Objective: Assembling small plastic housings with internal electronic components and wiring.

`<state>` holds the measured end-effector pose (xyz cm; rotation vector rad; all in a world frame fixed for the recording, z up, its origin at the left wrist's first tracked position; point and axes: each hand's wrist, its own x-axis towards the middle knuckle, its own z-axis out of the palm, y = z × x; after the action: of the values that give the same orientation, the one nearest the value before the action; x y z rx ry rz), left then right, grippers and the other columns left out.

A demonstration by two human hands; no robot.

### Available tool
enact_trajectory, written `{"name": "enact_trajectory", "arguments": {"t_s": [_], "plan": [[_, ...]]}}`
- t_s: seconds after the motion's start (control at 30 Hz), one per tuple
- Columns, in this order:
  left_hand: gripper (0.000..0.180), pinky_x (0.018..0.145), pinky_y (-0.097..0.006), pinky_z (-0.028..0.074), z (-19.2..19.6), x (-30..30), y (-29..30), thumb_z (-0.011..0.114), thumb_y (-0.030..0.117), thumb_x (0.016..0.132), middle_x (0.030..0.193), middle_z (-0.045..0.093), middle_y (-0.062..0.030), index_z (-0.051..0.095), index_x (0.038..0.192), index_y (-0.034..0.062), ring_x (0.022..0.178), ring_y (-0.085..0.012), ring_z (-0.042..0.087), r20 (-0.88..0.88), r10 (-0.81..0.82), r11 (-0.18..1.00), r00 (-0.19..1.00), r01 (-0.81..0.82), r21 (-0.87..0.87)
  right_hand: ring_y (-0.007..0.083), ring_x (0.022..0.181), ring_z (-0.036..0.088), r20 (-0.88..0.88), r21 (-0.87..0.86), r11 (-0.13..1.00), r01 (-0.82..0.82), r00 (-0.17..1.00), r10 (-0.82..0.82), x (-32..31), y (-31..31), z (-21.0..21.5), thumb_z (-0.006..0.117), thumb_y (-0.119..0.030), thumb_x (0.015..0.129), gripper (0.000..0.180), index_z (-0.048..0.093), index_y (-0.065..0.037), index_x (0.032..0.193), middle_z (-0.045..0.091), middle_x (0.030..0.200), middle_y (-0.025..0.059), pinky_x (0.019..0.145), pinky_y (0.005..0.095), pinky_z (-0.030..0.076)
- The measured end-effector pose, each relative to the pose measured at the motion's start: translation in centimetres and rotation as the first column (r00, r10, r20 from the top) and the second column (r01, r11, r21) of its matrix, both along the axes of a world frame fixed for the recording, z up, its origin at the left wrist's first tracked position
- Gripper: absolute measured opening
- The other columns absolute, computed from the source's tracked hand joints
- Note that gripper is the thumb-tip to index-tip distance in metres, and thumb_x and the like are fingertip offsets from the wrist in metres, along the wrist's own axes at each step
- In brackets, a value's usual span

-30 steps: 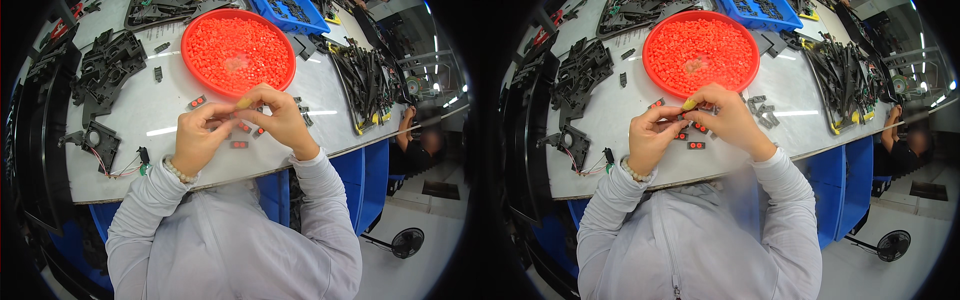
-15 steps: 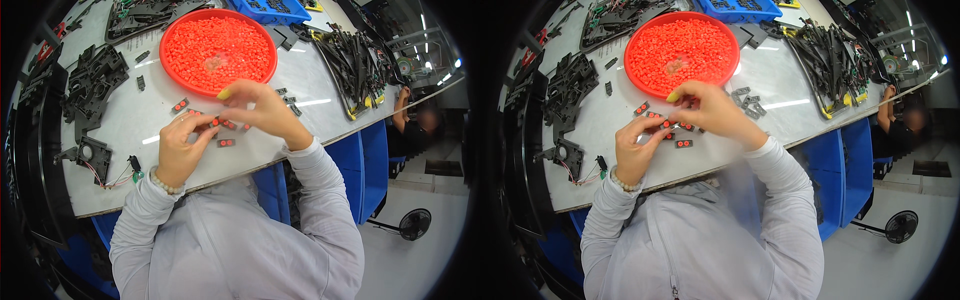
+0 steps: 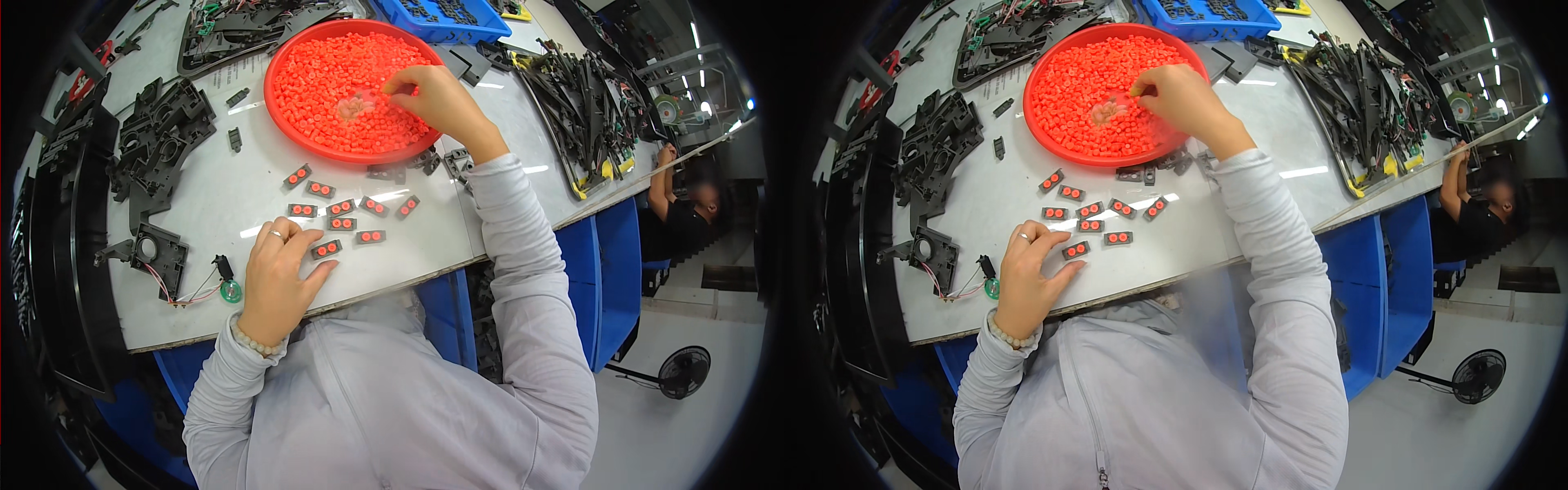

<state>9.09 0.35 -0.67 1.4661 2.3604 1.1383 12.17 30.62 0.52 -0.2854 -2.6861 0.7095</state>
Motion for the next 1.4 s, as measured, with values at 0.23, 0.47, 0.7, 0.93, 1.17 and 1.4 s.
{"name": "enact_trajectory", "arguments": {"t_s": [0.23,0.47,0.7,0.93,1.17,1.4], "plan": [[0.022,0.072,-0.036,0.044,1.4,0.9,6.8,0.072,0.009,0.068,0.082,0.058,-0.0108,0.062,0.086,-0.0003,0.082,-0.0273,0.053,-0.143,-0.246,0.952,0.959,0.267,0.147,0.0300,0.076,0.062,0.094,0.290,0.953,-0.086,0.994,0.061,-3.9,0.7,-2.6,0.063,-0.012,0.072,0.014,0.066,-0.003,0.082,0.065,0.079,0.0144,0.069,0.0395,0.048],[0.022,0.072,-0.041,0.046,-0.2,1.0,13.3,0.068,0.013,0.071,0.080,0.059,-0.0159,0.058,0.085,-0.0014,0.081,-0.0319,0.057,-0.162,-0.373,0.925,0.914,0.352,-0.143,0.0320,0.072,0.060,0.088,0.395,0.914,-0.089,0.994,0.058,-4.9,0.6,-3.0,0.063,-0.013,0.069,0.013,0.062,-0.003,0.077,0.063,0.074,0.0141,0.066,0.0421,0.046],[0.022,0.061,-0.044,0.049,0.1,1.8,15.9,0.066,0.019,0.073,0.071,0.061,-0.0162,0.057,0.080,0.0006,0.067,-0.0350,0.061,-0.214,-0.374,0.912,0.903,0.315,-0.262,0.0211,0.070,0.062,-0.145,-0.019,1.000,-0.013,0.989,0.010,-0.7,0.2,1.1,0.066,-0.011,0.069,0.019,0.062,0.000,0.085,0.064,0.076,0.0121,0.067,0.0318,0.049],[0.013,0.058,-0.043,0.050,-1.4,2.1,17.3,0.063,0.012,0.069,0.070,0.061,-0.0161,0.058,0.075,0.0015,0.066,-0.0327,0.062,-0.372,-0.374,0.913,0.850,0.268,-0.306,0.0072,0.074,0.060,-0.112,-0.381,0.924,0.042,0.990,-0.091,5.9,-0.8,2.9,0.065,-0.007,0.077,0.015,0.063,0.003,0.089,0.063,0.078,0.0028,0.066,0.0217,0.048],[0.013,0.051,-0.037,0.050,-0.9,0.4,14.8,0.062,0.005,0.070,0.067,0.061,-0.0139,0.059,0.081,-0.0011,0.055,-0.0256,0.061,-0.269,-0.352,0.918,0.896,0.387,0.089,0.0098,0.075,0.062,-0.121,-0.695,0.718,0.015,0.983,-0.137,10.2,-2.7,2.1,0.067,-0.004,0.076,0.017,0.063,0.003,0.091,0.066,0.083,0.0067,0.067,0.0222,0.049],[0.013,0.051,-0.023,0.050,1.9,-1.2,7.9,0.060,0.004,0.079,0.071,0.063,-0.0096,0.058,0.088,-0.0048,0.058,-0.0105,0.060,0.928,-0.140,0.984,0.345,0.154,0.091,0.0062,0.071,0.056,-0.122,-0.804,0.586,-0.099,0.992,-0.001,10.4,-7.5,2.0,0.065,0.001,0.076,0.012,0.062,0.002,0.087,0.061,0.079,0.0006,0.065,0.0207,0.047]]}}
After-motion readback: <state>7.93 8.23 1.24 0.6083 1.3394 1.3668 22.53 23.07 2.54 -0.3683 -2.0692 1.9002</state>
